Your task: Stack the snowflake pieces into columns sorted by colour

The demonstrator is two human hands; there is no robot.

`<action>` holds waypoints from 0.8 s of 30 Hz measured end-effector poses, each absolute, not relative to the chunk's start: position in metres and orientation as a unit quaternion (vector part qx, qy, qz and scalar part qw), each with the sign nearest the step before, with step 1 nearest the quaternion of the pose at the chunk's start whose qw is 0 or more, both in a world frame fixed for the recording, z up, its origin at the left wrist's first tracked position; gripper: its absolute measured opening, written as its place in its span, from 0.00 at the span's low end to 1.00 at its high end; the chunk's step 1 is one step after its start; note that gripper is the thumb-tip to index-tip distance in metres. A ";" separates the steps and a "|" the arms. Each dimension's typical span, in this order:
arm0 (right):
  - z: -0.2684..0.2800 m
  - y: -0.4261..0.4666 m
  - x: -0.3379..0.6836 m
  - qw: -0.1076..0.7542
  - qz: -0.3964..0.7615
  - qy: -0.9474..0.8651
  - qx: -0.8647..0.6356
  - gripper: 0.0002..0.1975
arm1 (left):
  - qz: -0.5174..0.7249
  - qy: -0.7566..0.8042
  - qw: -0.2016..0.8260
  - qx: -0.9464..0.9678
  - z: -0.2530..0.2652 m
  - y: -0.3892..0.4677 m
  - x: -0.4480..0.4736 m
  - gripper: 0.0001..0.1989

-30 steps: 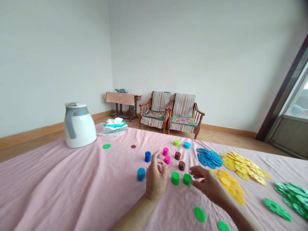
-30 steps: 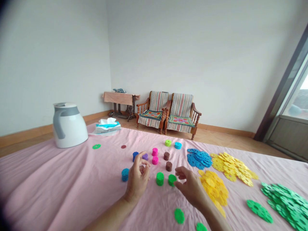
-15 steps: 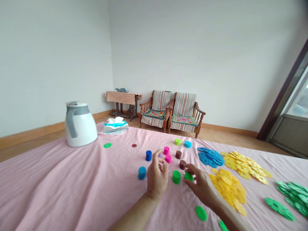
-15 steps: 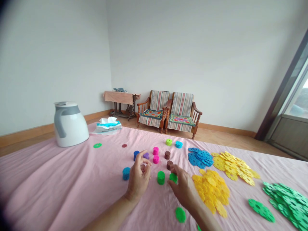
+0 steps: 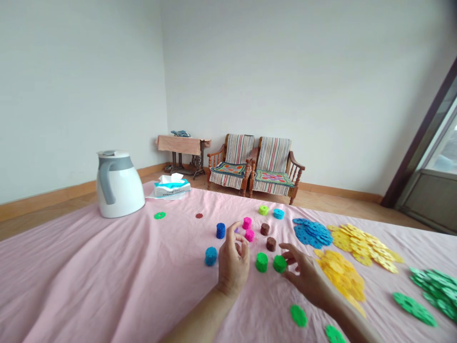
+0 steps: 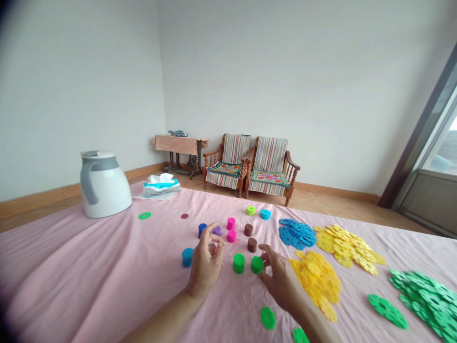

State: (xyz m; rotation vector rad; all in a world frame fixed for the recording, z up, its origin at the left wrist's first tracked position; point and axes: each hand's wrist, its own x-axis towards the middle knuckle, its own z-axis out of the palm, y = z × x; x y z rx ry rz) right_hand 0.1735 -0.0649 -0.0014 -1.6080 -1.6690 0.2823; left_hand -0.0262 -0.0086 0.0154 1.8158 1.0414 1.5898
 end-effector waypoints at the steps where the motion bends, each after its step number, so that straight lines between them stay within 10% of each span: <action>1: -0.003 -0.065 0.175 0.394 0.110 -0.657 -0.633 0.25 | 0.585 0.383 0.253 0.668 0.015 -0.009 -0.026 0.18; 24: 0.055 -0.060 0.166 0.096 0.115 -0.816 -0.559 0.29 | 0.579 0.386 0.253 0.672 0.016 -0.010 -0.027 0.18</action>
